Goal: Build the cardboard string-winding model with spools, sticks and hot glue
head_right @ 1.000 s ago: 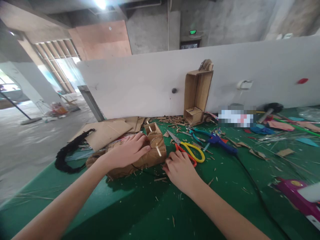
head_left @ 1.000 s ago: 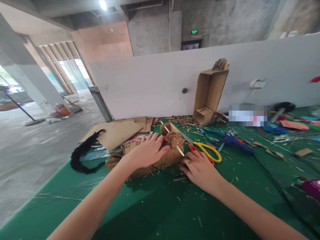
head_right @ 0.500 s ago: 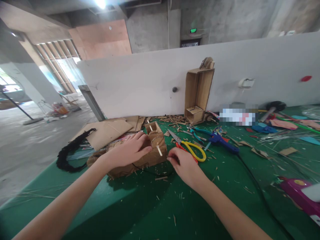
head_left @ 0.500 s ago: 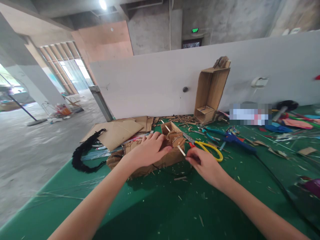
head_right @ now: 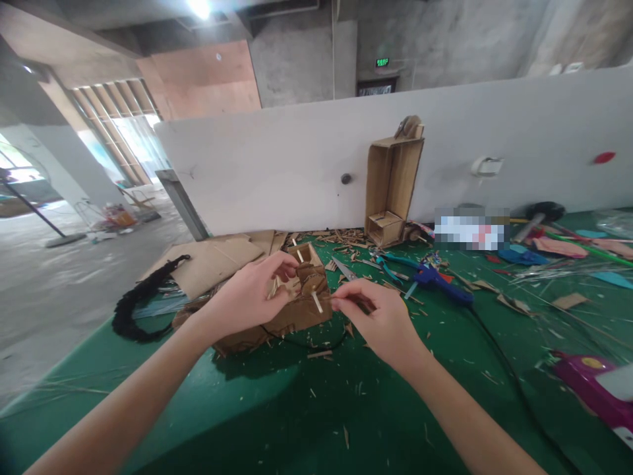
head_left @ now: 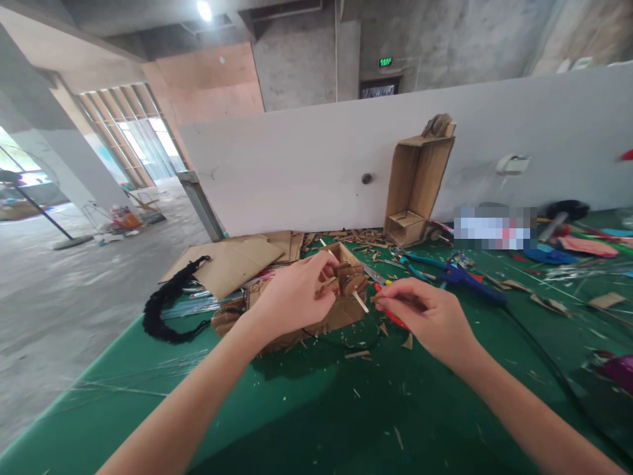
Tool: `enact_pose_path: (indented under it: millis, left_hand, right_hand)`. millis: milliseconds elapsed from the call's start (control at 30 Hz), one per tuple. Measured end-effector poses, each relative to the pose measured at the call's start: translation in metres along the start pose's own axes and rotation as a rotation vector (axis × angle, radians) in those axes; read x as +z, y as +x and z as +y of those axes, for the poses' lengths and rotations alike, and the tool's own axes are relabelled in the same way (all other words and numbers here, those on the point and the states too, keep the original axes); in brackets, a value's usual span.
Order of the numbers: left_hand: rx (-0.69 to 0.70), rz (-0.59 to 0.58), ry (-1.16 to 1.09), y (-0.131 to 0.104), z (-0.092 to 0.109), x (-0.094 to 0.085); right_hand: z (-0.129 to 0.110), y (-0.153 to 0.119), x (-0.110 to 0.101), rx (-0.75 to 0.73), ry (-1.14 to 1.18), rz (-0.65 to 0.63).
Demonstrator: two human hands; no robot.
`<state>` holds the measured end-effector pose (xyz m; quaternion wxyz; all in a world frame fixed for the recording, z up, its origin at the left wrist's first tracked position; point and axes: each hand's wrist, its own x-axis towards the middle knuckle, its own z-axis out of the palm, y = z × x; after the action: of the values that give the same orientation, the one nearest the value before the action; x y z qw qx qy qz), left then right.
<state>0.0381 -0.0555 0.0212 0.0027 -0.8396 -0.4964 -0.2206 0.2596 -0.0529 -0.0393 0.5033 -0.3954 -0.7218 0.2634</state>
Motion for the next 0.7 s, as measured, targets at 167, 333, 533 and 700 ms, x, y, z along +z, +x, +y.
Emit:
enact_pose_path:
  millis: [167, 333, 533, 700]
  left_hand:
    - [0.07, 0.049, -0.112, 0.0, 0.007, 0.004]
    - [0.081, 0.044, -0.128, -0.002, 0.01, 0.006]
    - [0.069, 0.069, -0.077, -0.002, 0.012, 0.01]
    - [0.04, 0.071, -0.048, -0.002, 0.016, 0.013]
  right_hand:
    - [-0.017, 0.007, 0.008, -0.07, -0.111, -0.05]
    - [-0.016, 0.012, 0.012, -0.083, -0.173, -0.018]
    - [-0.011, 0.013, 0.014, -0.135, -0.229, 0.018]
    - [-0.011, 0.013, 0.017, -0.159, -0.258, 0.041]
